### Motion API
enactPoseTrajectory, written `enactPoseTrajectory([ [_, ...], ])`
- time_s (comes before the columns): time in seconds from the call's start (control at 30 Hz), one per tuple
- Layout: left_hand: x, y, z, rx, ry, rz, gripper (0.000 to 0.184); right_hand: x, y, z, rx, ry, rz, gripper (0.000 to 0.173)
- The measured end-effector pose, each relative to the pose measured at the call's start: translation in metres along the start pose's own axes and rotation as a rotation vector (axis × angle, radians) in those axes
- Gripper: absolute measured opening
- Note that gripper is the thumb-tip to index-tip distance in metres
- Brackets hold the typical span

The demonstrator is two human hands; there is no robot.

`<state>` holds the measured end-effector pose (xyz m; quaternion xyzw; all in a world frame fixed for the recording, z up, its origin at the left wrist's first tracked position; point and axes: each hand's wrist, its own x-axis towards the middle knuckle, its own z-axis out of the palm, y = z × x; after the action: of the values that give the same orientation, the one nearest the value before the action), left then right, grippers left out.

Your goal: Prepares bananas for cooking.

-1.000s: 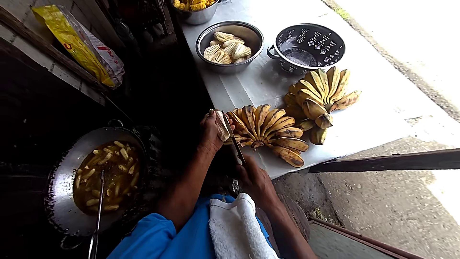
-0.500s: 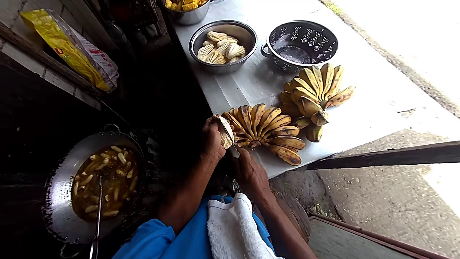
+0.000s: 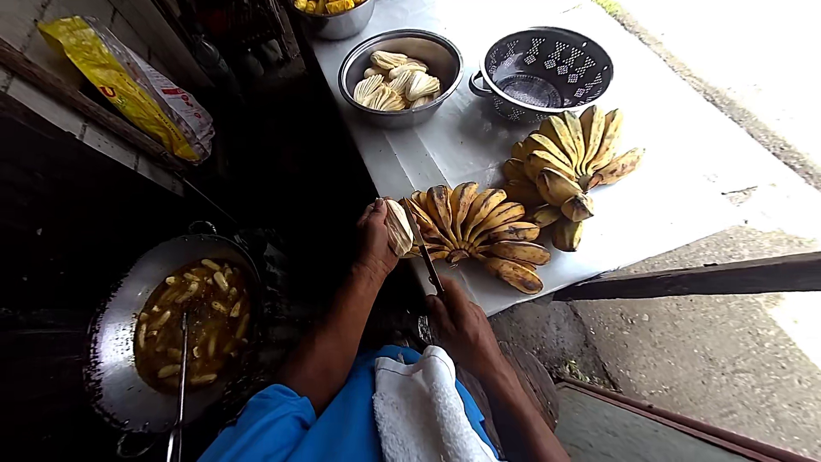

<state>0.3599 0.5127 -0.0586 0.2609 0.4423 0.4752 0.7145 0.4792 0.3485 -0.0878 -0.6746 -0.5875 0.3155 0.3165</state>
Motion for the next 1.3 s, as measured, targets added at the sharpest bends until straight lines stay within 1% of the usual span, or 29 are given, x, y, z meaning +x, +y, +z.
enactPoseTrajectory([
  [0.07,-0.002,-0.002,0.003,-0.006,-0.011,0.013,0.038,0.005,0.003,0.004,-0.056,-0.015,0.044,0.040],
  [0.13,-0.004,-0.008,0.008,-0.017,-0.020,0.029,0.036,0.022,0.001,0.008,-0.151,-0.018,0.089,0.041],
  [0.23,-0.010,-0.020,0.012,0.010,-0.007,0.036,0.031,0.049,-0.006,0.014,-0.259,0.018,0.126,0.038],
  [0.3,-0.014,-0.024,0.013,0.035,0.008,0.042,0.033,0.054,-0.010,0.016,-0.300,0.034,0.149,0.034],
  [0.33,-0.014,-0.023,0.013,0.033,0.009,0.038,0.033,0.051,-0.009,0.017,-0.306,0.049,0.140,0.035],
  [0.4,-0.014,-0.018,0.012,0.005,0.003,0.029,0.032,0.038,-0.005,0.018,-0.305,0.067,0.101,0.039],
  [0.5,-0.013,-0.012,0.007,0.006,-0.005,0.033,0.032,0.023,-0.002,0.016,-0.284,0.015,0.105,0.044],
  [0.67,-0.017,-0.019,0.012,0.064,-0.050,0.072,0.035,0.051,-0.009,0.015,-0.277,0.013,0.144,0.037],
  [0.73,-0.014,-0.016,0.011,0.044,-0.060,0.057,0.035,0.052,-0.011,0.012,-0.254,-0.010,0.137,0.037],
  [0.8,-0.010,-0.009,0.009,0.002,-0.061,0.031,0.035,0.035,-0.008,0.007,-0.183,-0.005,0.074,0.041],
  [0.87,-0.004,-0.004,0.004,-0.030,-0.059,0.026,0.037,0.012,-0.005,0.002,-0.080,0.015,0.020,0.042],
  [0.97,-0.004,-0.001,0.000,-0.031,-0.049,0.033,0.038,-0.005,0.000,0.002,-0.025,0.019,0.016,0.041],
  [1.1,-0.011,-0.012,0.006,-0.019,-0.090,0.058,0.035,0.021,-0.002,0.009,-0.186,0.014,0.093,0.043],
  [1.2,-0.013,-0.026,0.007,-0.014,-0.093,0.091,0.032,0.045,-0.009,0.015,-0.277,0.027,0.142,0.040],
  [1.27,-0.009,-0.029,0.008,-0.037,-0.063,0.096,0.033,0.051,-0.009,0.015,-0.281,0.022,0.139,0.041],
  [1.3,-0.006,-0.028,0.009,-0.046,-0.043,0.094,0.034,0.051,-0.008,0.012,-0.239,0.016,0.112,0.041],
])
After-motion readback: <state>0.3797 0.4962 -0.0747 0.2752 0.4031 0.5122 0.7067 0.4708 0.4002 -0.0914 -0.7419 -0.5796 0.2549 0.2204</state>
